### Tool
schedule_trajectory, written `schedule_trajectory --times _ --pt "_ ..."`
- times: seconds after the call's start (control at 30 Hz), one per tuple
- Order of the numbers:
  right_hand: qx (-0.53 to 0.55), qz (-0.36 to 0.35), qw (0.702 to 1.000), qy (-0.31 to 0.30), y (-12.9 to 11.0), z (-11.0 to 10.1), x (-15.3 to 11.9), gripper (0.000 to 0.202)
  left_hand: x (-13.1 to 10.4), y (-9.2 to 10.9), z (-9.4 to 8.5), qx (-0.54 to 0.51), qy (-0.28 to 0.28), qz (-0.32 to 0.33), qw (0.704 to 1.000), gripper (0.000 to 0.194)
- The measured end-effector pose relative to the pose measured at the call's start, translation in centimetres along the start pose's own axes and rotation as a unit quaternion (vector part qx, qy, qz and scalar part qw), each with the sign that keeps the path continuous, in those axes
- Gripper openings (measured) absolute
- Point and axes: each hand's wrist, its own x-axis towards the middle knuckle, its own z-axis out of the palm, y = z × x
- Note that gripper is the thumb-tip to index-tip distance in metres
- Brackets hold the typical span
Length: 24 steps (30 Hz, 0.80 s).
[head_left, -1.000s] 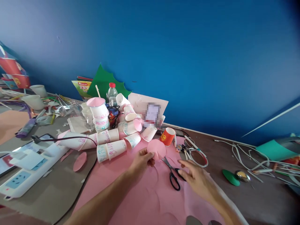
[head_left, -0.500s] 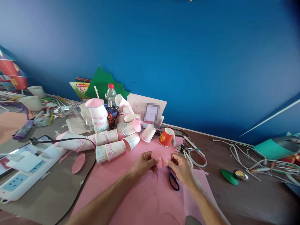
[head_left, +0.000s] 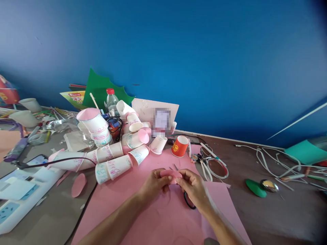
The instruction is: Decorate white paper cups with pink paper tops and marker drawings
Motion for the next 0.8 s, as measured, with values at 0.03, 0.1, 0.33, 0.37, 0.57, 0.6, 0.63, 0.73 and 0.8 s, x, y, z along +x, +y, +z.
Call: schedule_trajectory --times 0.03,0.1,0.33,0.37,0.57,0.6,0.63,0.73,0.8 --pt "-0.014 -0.006 1.0 0.0 -0.1 0.0 -0.3 0.026 -0.1 0.2 0.1 0.016 0.003 0.006 1.0 0.038" --pt "-0.046 -0.012 0.999 0.013 -0.4 0.2 -0.7 0.027 -0.3 0.4 0.3 0.046 0.001 0.017 0.999 0.04" --pt "-0.002 -0.023 0.999 0.022 0.1 0.8 -1.2 0.022 0.0 -0.4 0.1 0.088 0.01 0.076 0.993 0.028" --pt "-0.003 -0.029 0.999 0.026 0.3 0.8 -1.2 0.023 0.0 -0.6 0.0 0.092 0.021 0.082 0.992 0.027" --pt "-0.048 -0.041 0.996 0.055 1.3 0.8 -1.2 0.025 -0.1 -0.5 0.0 0.114 0.037 0.094 0.988 0.025" --pt "-0.048 -0.041 0.996 0.059 1.5 0.8 -1.2 0.026 -0.2 -0.3 0.1 0.115 0.038 0.069 0.99 0.025" --pt "-0.047 -0.041 0.996 0.063 1.6 0.8 -1.2 0.027 -0.3 -0.1 0.2 0.115 0.038 0.043 0.992 0.024" --pt "-0.054 -0.043 0.995 0.075 2.2 0.8 -1.1 0.029 -0.6 0.2 0.6 0.111 0.046 -0.005 0.993 0.019" --pt "-0.063 -0.05 0.994 0.079 2.7 0.9 -1.0 0.029 -0.7 0.2 0.8 0.11 0.054 -0.011 0.992 0.017"
